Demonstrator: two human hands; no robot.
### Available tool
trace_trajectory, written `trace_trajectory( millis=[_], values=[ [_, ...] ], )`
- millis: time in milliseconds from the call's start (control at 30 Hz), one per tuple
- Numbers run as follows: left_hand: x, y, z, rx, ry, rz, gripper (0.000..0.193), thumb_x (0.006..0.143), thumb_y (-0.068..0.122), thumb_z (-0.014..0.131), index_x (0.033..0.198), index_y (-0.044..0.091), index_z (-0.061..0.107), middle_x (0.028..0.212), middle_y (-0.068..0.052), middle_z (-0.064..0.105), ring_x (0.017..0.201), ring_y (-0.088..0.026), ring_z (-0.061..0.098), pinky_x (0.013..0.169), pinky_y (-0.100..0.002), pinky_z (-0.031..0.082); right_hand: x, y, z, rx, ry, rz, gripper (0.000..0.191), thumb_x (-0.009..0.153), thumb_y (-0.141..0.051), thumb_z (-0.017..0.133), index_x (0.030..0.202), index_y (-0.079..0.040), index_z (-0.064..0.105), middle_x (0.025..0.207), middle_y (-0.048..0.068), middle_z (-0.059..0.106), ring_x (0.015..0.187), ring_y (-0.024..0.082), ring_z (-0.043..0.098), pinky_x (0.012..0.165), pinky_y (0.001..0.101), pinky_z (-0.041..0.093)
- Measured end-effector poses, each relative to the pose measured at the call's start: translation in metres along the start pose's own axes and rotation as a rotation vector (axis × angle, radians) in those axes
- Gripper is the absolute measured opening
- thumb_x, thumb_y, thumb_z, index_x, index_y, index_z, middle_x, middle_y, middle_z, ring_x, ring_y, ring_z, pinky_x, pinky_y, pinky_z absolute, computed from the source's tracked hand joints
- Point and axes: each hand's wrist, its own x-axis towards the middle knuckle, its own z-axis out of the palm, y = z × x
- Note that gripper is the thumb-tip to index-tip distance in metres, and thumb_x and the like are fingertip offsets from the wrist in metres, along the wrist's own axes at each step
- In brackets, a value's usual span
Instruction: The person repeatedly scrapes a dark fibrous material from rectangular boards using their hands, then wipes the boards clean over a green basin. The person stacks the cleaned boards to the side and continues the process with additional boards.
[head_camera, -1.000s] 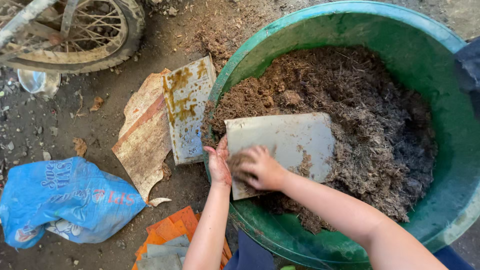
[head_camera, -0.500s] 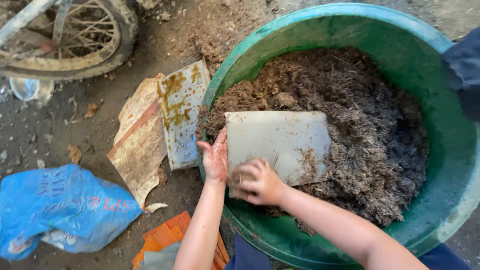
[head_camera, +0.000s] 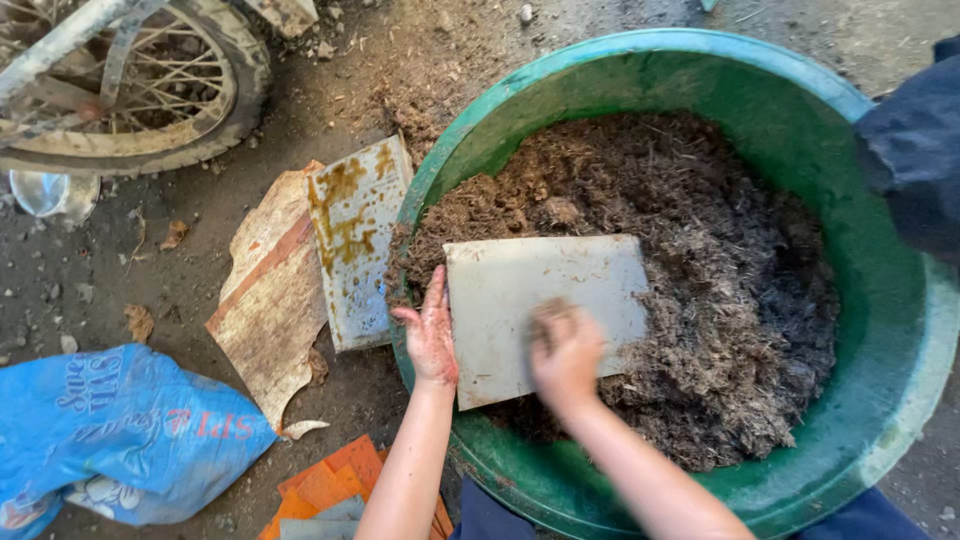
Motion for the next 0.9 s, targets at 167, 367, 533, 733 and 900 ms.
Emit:
trace_trajectory(
  millis=[167, 367, 533, 733, 900],
  values=[
    [-0.008, 0.009, 0.005, -0.158, 0.021, -0.024, 0.107, 0.088, 0.085, 0.022, 0.162, 0.008, 0.03, 0.167, -0.019, 0.032, 0.155, -0.034, 0.028, 0.126, -0.044, 0.014, -0.062, -0.046, 0.033, -0.167, 0.064, -0.381, 0.043, 0.083, -0.029, 0.077, 0.122, -0.019, 0.063, 0.142, 0.017, 0.045, 0.131, 0.041, 0.038, 0.109, 0.0583, 0.029],
    [-0.015, 0.003, 0.002, -0.174, -0.02, 0.035, 0.104, 0.088, 0.084, 0.027, 0.163, 0.012, 0.028, 0.168, -0.018, 0.031, 0.154, -0.034, 0.03, 0.127, -0.046, 0.019, -0.031, 0.05, -0.002, 0.12, -0.009, -0.23, 0.001, 0.104, -0.031, 0.06, 0.103, -0.032, 0.061, 0.134, -0.008, 0.068, 0.121, 0.007, 0.062, 0.105, 0.0332, 0.05],
    [-0.013, -0.003, -0.004, -0.161, 0.083, 0.036, 0.1, 0.089, 0.083, 0.025, 0.162, 0.014, 0.03, 0.168, -0.017, 0.031, 0.153, -0.034, 0.033, 0.126, -0.049, 0.023, -0.005, 0.078, -0.03, -0.342, 0.303, 0.162, 0.033, 0.09, -0.02, 0.073, 0.118, -0.009, 0.061, 0.139, 0.024, 0.049, 0.132, 0.04, 0.035, 0.106, 0.0594, 0.029],
    [-0.015, -0.011, -0.012, 0.064, 0.072, 0.097, 0.102, 0.09, 0.084, 0.02, 0.163, 0.012, 0.029, 0.169, -0.014, 0.03, 0.158, -0.028, 0.024, 0.125, -0.041, 0.013, -0.073, 0.013, 0.02, -0.174, 0.042, -0.423, 0.039, 0.079, -0.021, 0.075, 0.117, -0.021, 0.065, 0.144, 0.013, 0.047, 0.132, 0.038, 0.041, 0.109, 0.0573, 0.033],
    [-0.018, -0.016, -0.024, -0.198, -0.162, 0.055, 0.106, 0.092, 0.082, 0.02, 0.164, 0.005, 0.027, 0.17, -0.013, 0.029, 0.157, -0.031, 0.024, 0.128, -0.043, 0.017, -0.072, -0.027, 0.044, -0.1, -0.006, -0.66, 0.039, 0.074, -0.024, 0.077, 0.111, -0.017, 0.067, 0.138, 0.017, 0.05, 0.123, 0.044, 0.043, 0.102, 0.0612, 0.034]
  ],
)
